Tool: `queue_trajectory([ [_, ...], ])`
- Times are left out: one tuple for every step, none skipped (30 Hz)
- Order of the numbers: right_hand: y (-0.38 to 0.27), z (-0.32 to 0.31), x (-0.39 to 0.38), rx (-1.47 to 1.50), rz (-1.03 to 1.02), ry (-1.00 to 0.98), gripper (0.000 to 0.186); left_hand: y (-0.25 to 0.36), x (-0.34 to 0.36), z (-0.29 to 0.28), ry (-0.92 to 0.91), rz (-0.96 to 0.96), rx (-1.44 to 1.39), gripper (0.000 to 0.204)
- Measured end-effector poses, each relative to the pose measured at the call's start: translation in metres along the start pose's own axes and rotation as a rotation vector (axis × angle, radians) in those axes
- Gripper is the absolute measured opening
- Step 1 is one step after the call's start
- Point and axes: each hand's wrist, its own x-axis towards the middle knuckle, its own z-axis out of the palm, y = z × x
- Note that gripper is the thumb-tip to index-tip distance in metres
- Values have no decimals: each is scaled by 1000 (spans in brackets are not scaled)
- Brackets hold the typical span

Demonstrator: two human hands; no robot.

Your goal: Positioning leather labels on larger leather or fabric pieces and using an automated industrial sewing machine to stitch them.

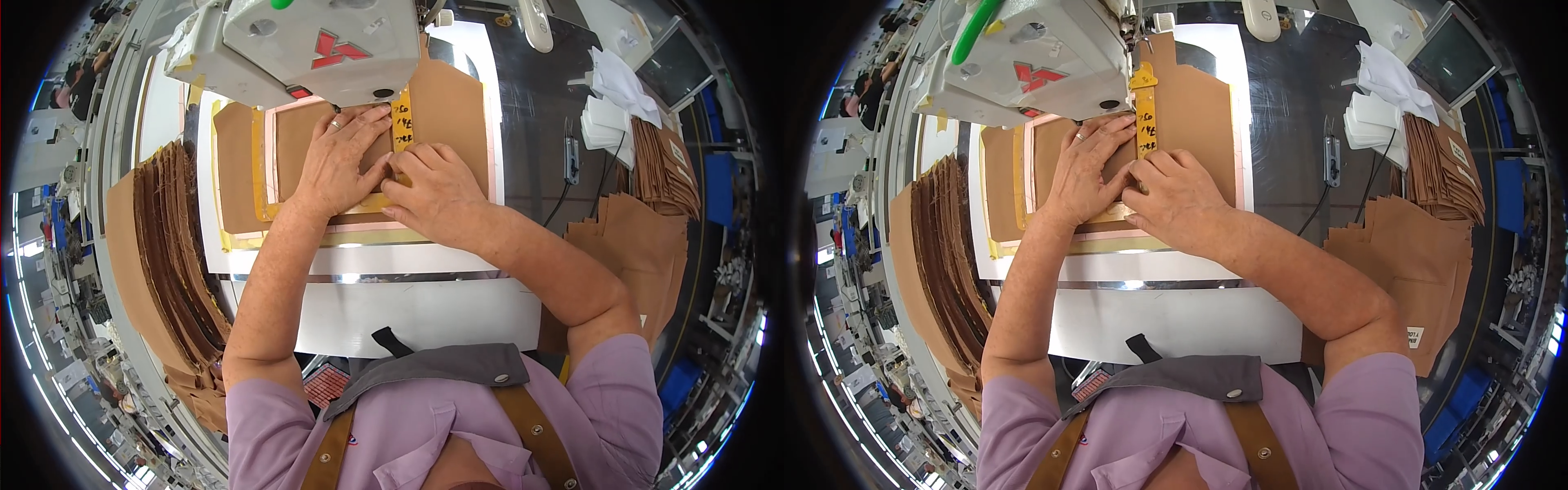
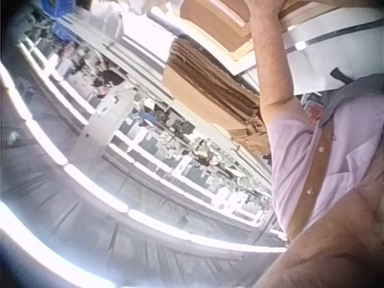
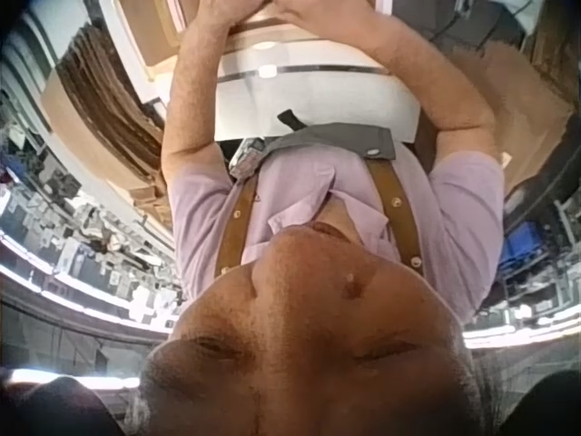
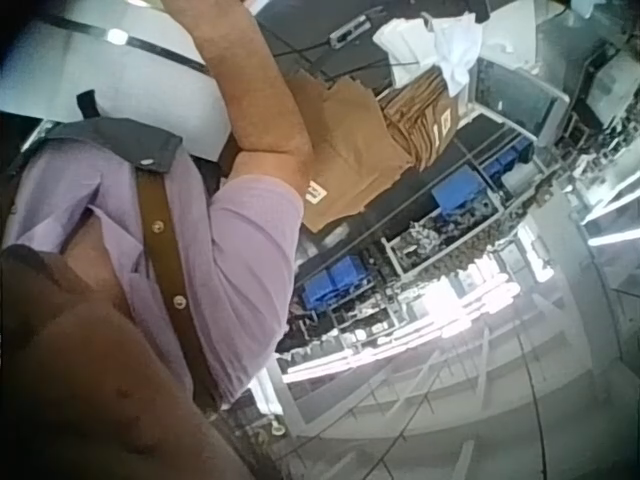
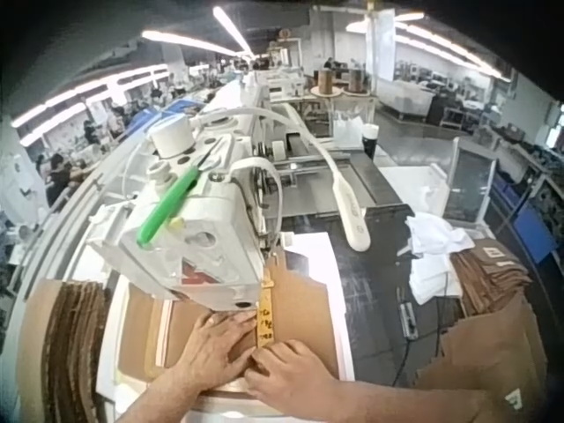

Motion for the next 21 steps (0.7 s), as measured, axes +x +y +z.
queue_trajectory([
  [1,1,1,-4,4,33,20,2,0,-1,0,2,-1,46],
  [2,1,2,-5,4,33,20,4,0,-2,23,1,27,45],
  [2,1,2,-7,10,41,21,6,0,-3,46,-1,56,44],
  [3,1,3,-8,14,49,22,7,0,-3,45,-1,57,44],
  [4,1,5,-8,13,49,22,7,2,-3,48,3,54,43],
  [6,1,6,-18,20,49,24,8,3,-3,50,10,51,43],
  [7,1,7,-29,25,49,26,8,2,-5,50,12,51,43],
  [9,0,8,-30,25,51,26,8,0,-9,41,1,57,39],
  [11,1,9,-31,27,53,28,6,-2,-9,30,-8,58,36],
  [14,2,9,-32,29,56,30,4,-3,-6,28,-6,56,36],
  [16,3,9,-33,33,55,30,1,-5,0,43,20,21,33],
  [16,3,11,-38,35,53,31,1,-5,-1,60,44,-10,31],
  [16,3,12,-43,37,50,32,1,-5,-1,60,45,-9,31],
  [17,3,13,-43,37,51,32,0,-4,-2,57,52,21,32],
  [19,3,13,-53,35,64,33,1,-2,-4,55,59,50,32],
  [21,2,14,-62,33,77,33,2,-1,-5,56,60,50,32],
  [22,2,15,-63,34,76,33,3,1,-6,43,32,42,34],
  [23,2,15,-68,36,97,33,4,1,-7,29,3,34,35],
  [23,2,16,-73,38,117,33,5,1,-7,29,4,34,35],
  [24,2,16,-73,39,116,33,5,0,-6,31,-10,70,36],
  [26,2,16,-77,41,116,35,5,1,-5,35,-22,106,37],
])
